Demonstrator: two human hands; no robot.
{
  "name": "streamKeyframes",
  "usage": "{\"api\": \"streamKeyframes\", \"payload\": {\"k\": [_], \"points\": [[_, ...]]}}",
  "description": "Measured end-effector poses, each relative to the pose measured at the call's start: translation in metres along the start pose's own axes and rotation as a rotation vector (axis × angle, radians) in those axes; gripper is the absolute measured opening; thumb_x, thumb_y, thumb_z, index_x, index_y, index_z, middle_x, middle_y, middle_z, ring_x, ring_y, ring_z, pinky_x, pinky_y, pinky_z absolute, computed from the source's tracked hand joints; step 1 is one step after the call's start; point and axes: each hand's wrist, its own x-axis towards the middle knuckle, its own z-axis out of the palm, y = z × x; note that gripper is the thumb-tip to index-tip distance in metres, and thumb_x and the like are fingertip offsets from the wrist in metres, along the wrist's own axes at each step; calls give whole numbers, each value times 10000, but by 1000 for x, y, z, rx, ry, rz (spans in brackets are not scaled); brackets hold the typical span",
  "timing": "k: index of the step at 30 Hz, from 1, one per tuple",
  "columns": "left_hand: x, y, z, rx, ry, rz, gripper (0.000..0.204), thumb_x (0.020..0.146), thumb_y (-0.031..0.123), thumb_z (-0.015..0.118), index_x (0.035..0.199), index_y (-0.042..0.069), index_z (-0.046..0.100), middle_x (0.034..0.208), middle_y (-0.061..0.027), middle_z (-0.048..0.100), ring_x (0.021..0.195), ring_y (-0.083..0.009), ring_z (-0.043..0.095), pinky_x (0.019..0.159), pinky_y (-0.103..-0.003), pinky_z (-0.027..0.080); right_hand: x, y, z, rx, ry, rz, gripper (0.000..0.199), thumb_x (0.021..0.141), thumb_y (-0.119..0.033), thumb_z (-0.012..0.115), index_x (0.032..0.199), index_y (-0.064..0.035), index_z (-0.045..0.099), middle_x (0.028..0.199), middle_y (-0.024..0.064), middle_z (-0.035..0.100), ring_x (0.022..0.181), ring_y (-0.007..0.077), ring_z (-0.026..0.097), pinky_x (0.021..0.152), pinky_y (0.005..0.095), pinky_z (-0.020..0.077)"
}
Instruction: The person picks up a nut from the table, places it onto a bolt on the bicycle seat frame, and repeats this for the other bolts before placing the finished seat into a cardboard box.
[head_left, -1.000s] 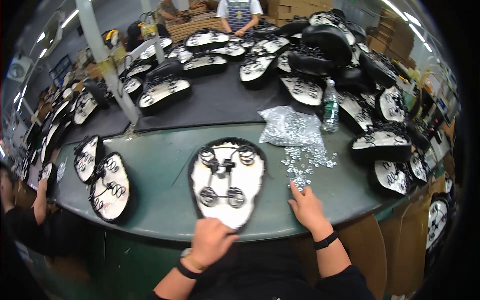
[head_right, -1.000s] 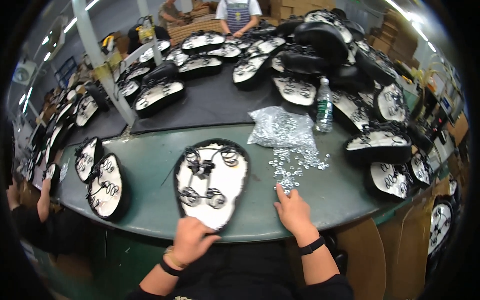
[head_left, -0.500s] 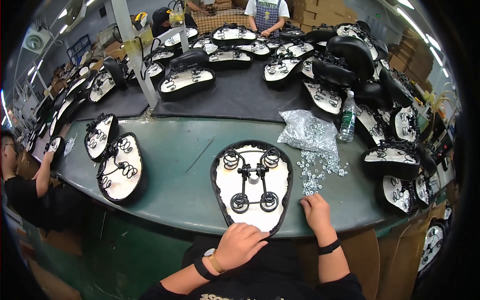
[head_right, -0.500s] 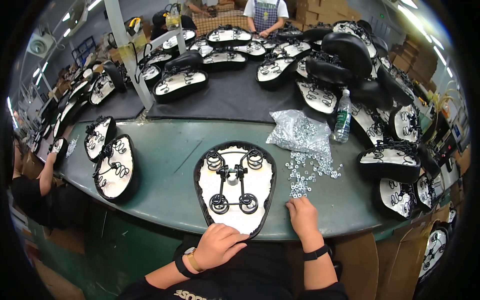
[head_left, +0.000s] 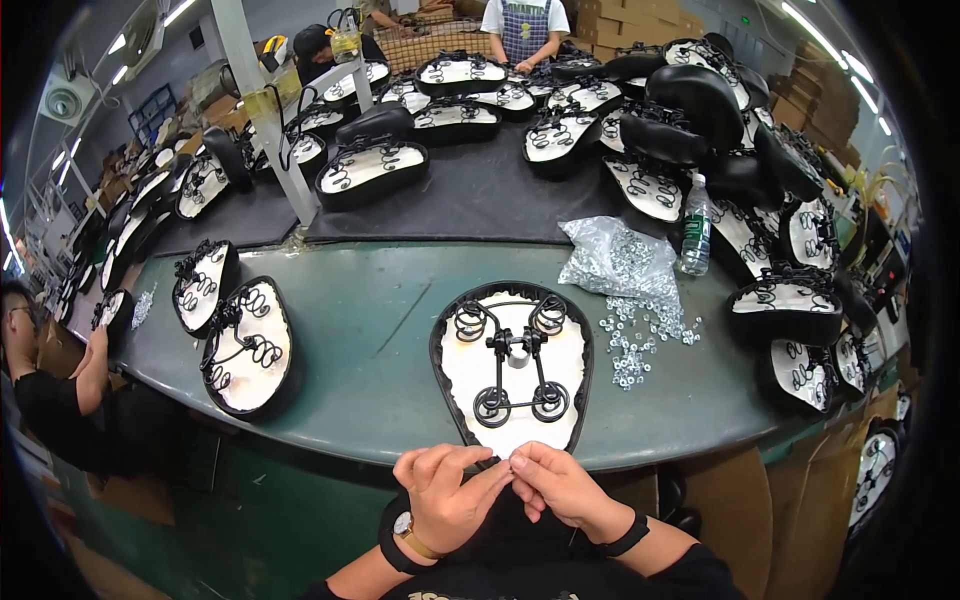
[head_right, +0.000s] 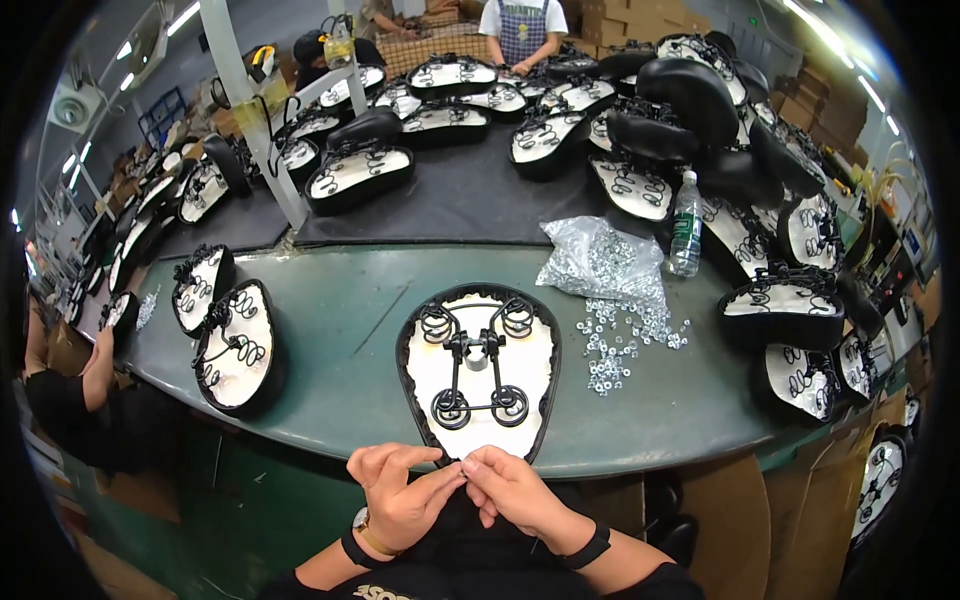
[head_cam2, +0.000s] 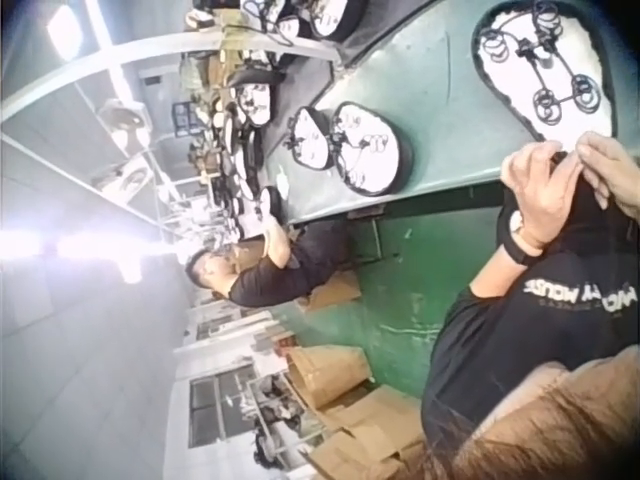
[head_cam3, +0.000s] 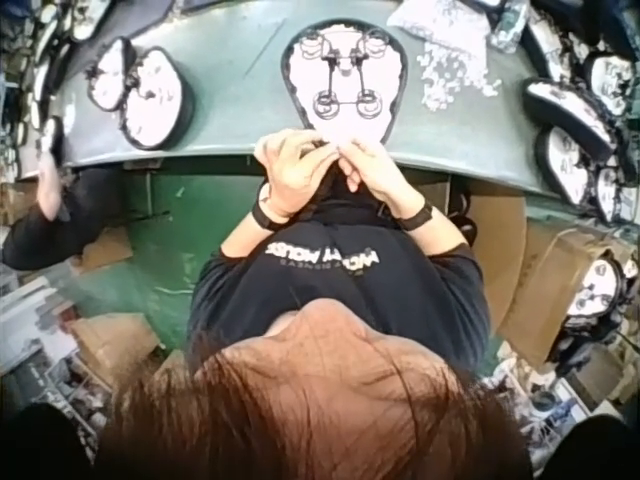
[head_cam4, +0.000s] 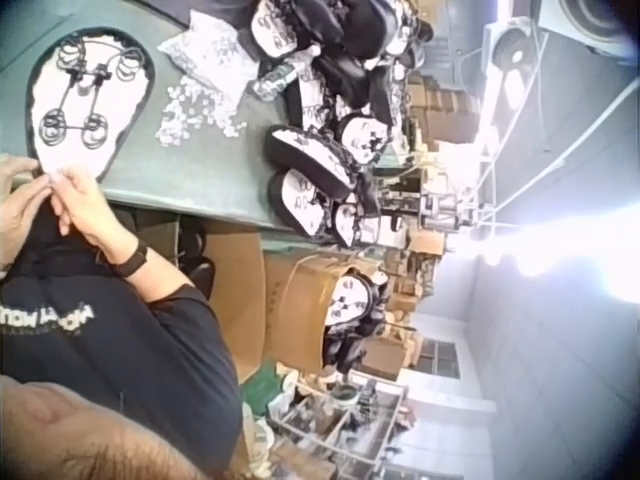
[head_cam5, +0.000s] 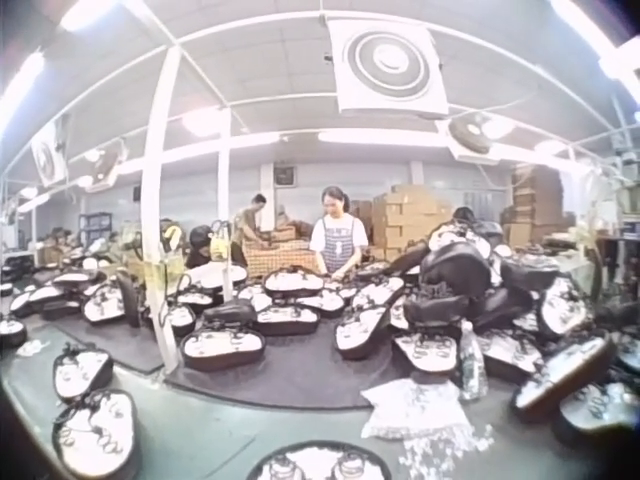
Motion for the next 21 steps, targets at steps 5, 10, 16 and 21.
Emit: {"api": "streamKeyframes", "payload": {"k": [5,10,16,21], "points": [[5,-9,-8,-70,-98,-143,170,731,230,863,873,201,773,1161,37,670,1150,-230,526,993,-437,316,4,-7,7,-191,29,-7,232,1070,-277,612,1085,-46,623,761,26,605,603,127,595,536,269,505],[8,-47,11,-40,-100,-261,168,707,196,854,856,190,776,1310,-23,657,1313,-311,461,1099,-475,279,23,-8,-1,-1403,363,-1056,179,889,-114,701,1059,-67,733,811,37,661,726,240,661,589,337,520],[12,-61,34,-34,-121,-294,118,730,198,838,832,186,781,1460,-48,607,1405,-350,407,1153,-516,215,39,0,2,-1655,450,-949,271,798,-54,702,1065,-74,743,784,39,665,685,218,675,568,346,533],[15,-70,34,-122,-200,-296,103,761,195,820,853,171,782,1529,-103,546,1436,-379,363,1171,-540,184,49,6,-3,-1554,450,-994,189,839,-67,690,1024,-71,730,743,28,643,617,196,667,511,327,519]]}}
